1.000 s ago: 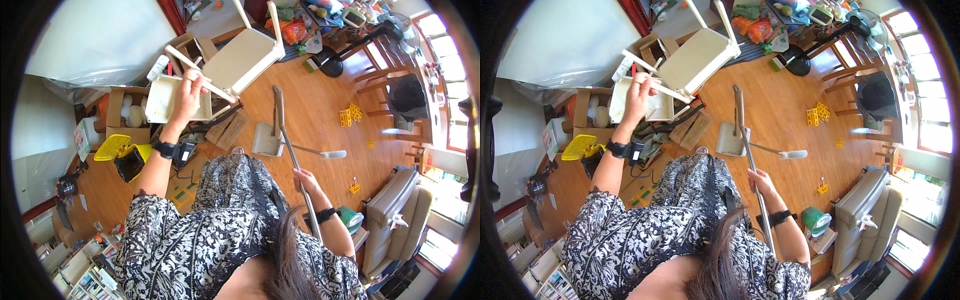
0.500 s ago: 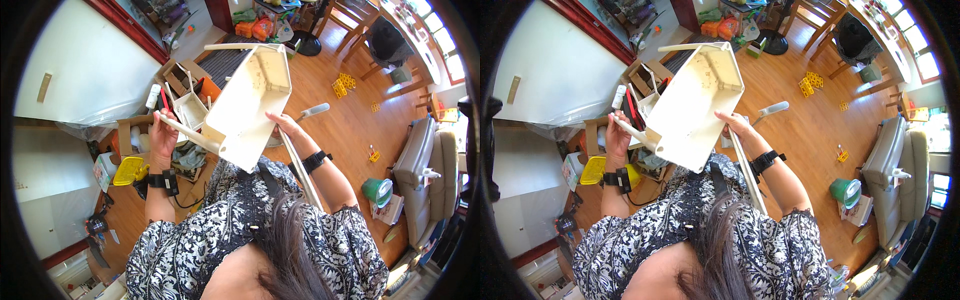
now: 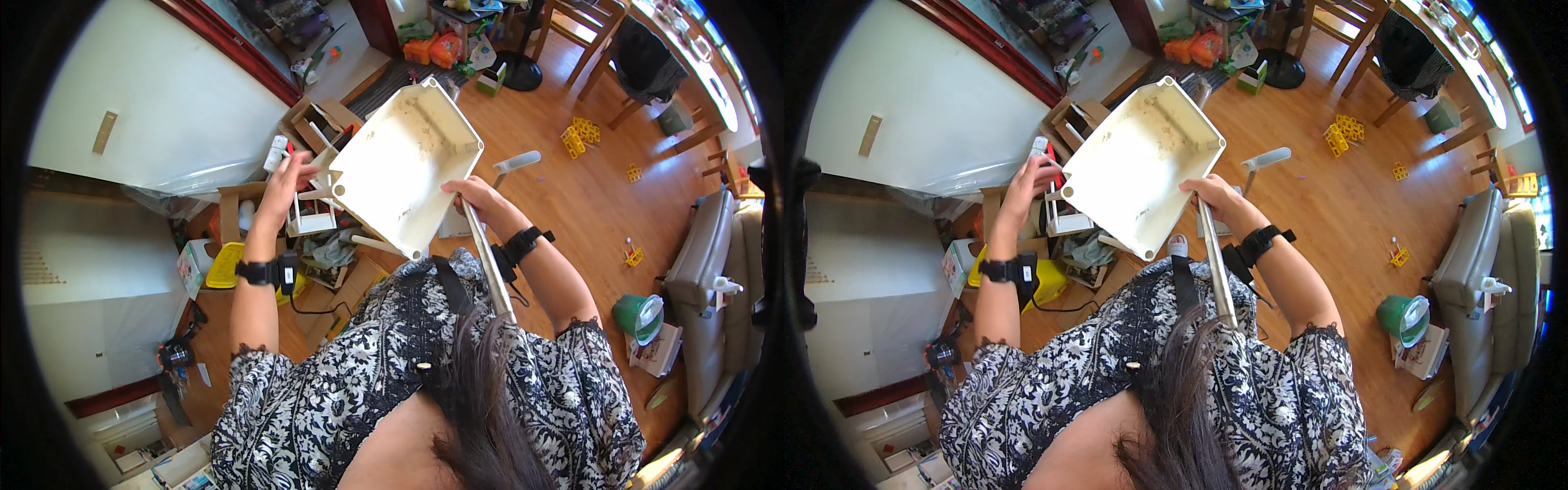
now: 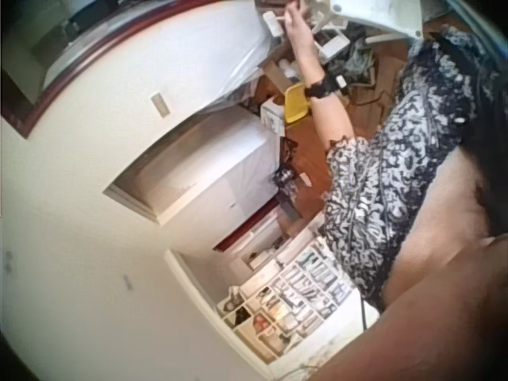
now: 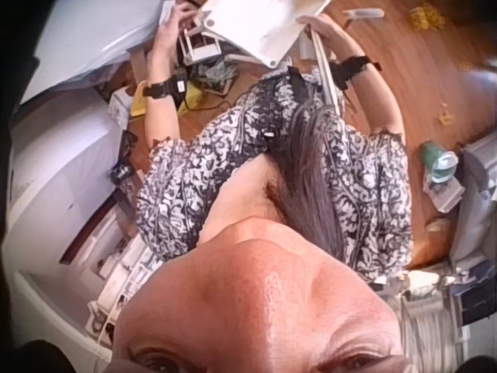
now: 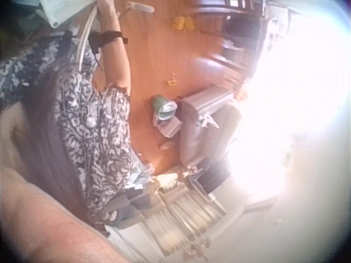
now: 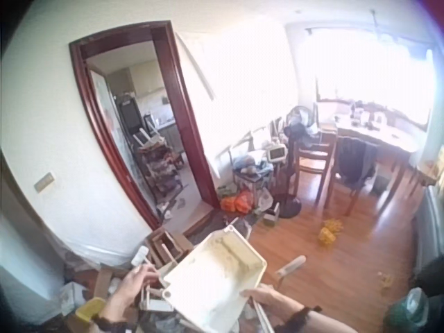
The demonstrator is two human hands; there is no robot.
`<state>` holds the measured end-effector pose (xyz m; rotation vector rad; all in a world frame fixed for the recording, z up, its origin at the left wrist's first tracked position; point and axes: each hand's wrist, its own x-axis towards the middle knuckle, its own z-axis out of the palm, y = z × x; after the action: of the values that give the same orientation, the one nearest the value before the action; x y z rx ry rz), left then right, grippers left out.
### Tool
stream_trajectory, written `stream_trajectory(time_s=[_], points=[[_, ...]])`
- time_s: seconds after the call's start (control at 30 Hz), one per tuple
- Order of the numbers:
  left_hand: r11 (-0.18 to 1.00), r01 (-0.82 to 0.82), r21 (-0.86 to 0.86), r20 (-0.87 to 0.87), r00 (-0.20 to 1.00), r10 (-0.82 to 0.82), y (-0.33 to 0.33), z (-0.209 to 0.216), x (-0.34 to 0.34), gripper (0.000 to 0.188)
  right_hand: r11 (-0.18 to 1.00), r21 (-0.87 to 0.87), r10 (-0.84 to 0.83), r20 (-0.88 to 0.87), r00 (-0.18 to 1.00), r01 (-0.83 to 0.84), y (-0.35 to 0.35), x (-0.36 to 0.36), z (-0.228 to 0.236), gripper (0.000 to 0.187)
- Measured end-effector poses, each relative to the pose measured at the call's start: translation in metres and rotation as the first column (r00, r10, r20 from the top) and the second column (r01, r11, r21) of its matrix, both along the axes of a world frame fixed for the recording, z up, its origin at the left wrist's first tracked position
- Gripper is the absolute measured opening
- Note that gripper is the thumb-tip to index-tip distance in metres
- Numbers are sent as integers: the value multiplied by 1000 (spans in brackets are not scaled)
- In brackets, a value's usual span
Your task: The person picks up a small white plastic stool, brushes it with a long-handled broom, and sweeps debris into a dustpan. They then sweep the floor around the stool and continue cleaning the stool's underside and legs.
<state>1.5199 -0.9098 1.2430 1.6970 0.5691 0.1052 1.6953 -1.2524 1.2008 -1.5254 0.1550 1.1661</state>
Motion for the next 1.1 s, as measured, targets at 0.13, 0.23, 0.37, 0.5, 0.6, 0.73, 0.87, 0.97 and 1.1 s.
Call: stream_trajectory(time_s=[0.13,0.23,0.37,0.5,0.6,0.73,0.87,0.97,1.1], points=[[827,432,-361,-103,862,-496,-32,33,41,42,996,23,84,14,996,-84,7,-3,-1,26],[885,342,-315,-187,892,-411,-30,28,42,46,998,55,42,-8,999,-42,5,-5,1,34],[959,238,-153,-155,953,-261,-2,8,19,47,979,203,-4,7,1000,2,-7,1,7,33],[986,44,160,-136,990,-22,19,-7,5,47,973,219,38,156,987,-72,-35,6,23,23],[977,-121,177,-101,985,140,29,-22,2,45,922,352,57,295,954,-164,-73,-12,51,23],[959,-227,167,4,973,230,40,-45,-1,38,928,284,146,316,937,-240,-128,-64,90,36],[978,-164,130,31,986,162,39,-59,2,37,918,359,82,241,967,-167,-131,-87,84,35],[991,-133,31,108,986,129,22,-61,15,38,983,170,-12,422,906,-66,-102,-76,59,25],[996,-81,37,80,994,78,-16,-58,39,43,1000,-9,7,528,849,-3,-69,-73,41,22]])
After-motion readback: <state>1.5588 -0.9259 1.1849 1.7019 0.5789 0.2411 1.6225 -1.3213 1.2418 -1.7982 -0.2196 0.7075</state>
